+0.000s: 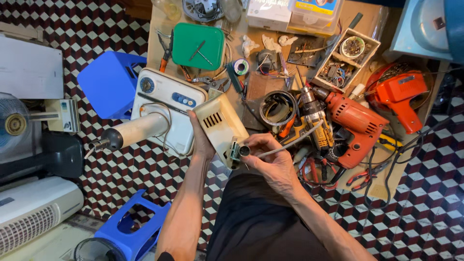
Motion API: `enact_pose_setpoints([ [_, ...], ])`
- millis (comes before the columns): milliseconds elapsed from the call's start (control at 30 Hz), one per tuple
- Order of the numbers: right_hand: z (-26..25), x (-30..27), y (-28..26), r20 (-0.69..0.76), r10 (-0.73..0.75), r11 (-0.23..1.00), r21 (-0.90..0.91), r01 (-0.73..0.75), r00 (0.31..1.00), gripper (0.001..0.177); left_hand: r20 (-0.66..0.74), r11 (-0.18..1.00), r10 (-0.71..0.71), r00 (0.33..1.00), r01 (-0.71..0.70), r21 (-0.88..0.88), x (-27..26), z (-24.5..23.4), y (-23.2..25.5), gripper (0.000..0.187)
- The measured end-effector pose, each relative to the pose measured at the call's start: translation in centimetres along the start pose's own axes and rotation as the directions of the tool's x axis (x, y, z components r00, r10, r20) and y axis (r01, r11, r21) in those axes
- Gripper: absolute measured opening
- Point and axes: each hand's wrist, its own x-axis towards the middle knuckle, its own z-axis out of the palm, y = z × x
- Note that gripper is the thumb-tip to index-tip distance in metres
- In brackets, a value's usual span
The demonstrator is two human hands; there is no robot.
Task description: The person is repairing a small electrical appliance, possibly a fan motor. They use a power drill to remove screws from the casing, disassemble the unit, and inspect the internal components.
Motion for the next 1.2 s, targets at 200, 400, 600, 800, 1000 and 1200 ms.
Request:
enact_pose_setpoints([
  [200,0.2,-0.5,0.6,0.008,0.011,0.978,-0.208,-0.009,1.000,0.033,0.135,0.982,-0.185,0.973,0.187,0.002,0.5,1.4,0.2,0.107],
  [400,-0.2,-0.3,0.2,-0.024,0.007,0.959,-0.283,-0.013,1.000,0.033,0.127,0.963,-0.269,0.955,0.263,0.062,1.8,0.6,-1.0,0.106],
  [600,-0.1,0.2,0.1,0.014,-0.035,0.923,-0.383,0.038,0.999,0.032,0.063,0.965,-0.229,0.971,0.218,0.149,3.1,-0.9,-2.3,0.102],
  [800,0.1,0.8,0.1,0.040,-0.060,0.898,-0.433,0.071,0.997,0.032,0.069,0.955,-0.250,0.966,0.234,0.180,3.3,-0.3,-2.2,0.105],
  [1000,0.1,1.2,0.6,0.049,-0.063,0.894,-0.441,0.078,0.997,0.033,0.117,0.951,-0.263,0.958,0.238,0.196,2.7,0.7,-1.5,0.110],
  [1200,0.3,1.5,0.8,0.058,-0.066,0.884,-0.460,0.085,0.996,0.033,0.155,0.947,-0.300,0.941,0.274,0.167,2.3,1.8,-0.6,0.109],
])
